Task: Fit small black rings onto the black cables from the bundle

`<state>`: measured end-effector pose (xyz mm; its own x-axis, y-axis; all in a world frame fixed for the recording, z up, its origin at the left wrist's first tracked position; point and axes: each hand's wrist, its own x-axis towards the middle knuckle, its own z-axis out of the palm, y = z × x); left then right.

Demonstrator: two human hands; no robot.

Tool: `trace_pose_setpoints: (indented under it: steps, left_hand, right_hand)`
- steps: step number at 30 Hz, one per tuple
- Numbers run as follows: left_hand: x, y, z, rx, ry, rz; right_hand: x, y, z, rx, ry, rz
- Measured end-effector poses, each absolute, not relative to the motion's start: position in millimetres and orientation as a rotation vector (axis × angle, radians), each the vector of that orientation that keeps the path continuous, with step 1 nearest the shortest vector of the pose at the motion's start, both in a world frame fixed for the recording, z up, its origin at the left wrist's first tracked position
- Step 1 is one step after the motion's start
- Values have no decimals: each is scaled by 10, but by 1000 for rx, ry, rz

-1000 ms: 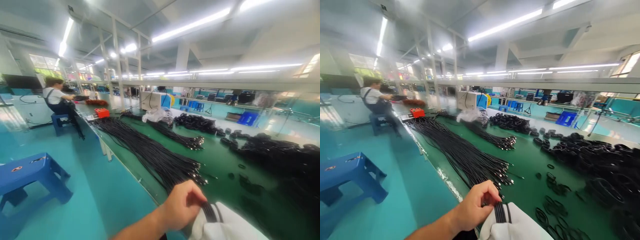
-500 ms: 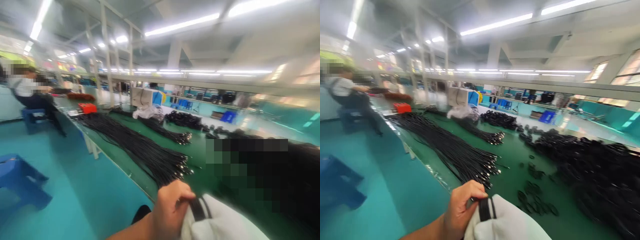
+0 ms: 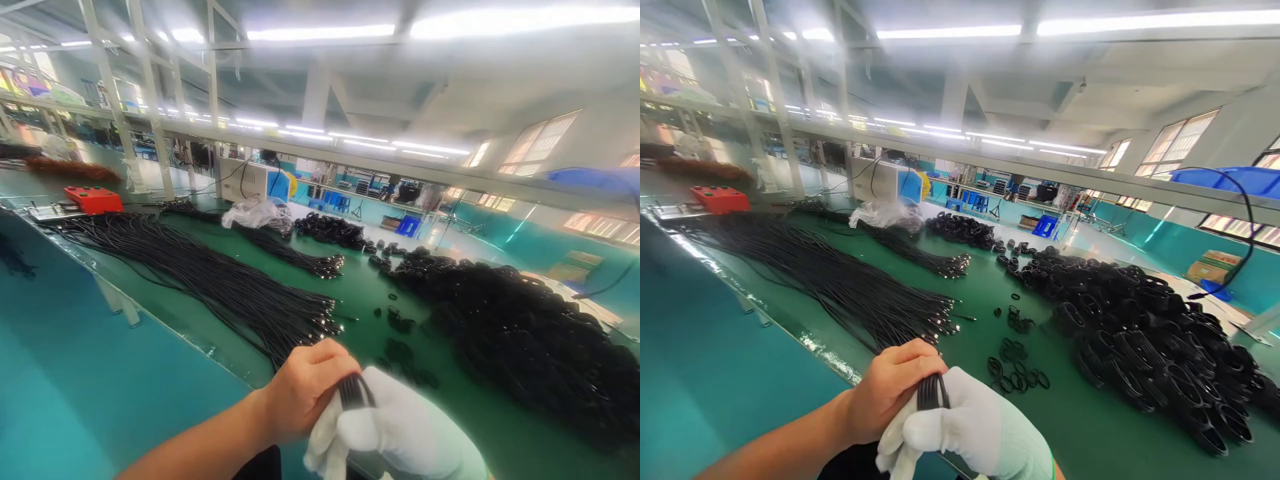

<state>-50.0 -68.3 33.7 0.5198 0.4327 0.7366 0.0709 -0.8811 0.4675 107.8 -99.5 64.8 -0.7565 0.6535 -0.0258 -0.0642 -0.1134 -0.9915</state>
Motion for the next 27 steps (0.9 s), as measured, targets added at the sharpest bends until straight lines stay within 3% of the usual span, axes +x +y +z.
trace_pose_setpoints:
  steps: [5,10,17,22,27]
  left_hand:
    - [-511,-648,404,2353,451,1273]
    - [-502,-605,495,2333,593,1097]
    - [-420,-553,524,2243,736,937]
    - [-304,-424,580,2040,1006,809]
    - [-158,-336,541,1968,1131,787]
  right_hand:
    - [1358,-1110,743,-1055,-1632,1493]
    - [1440,-1023,801,-1127,-1585,1339]
    - [1267,-785,593,-1003,-1620,1603]
    - [1387,-592,333,-584,-1269,2029]
    - [1480,-488,155,-556,-1194,2032]
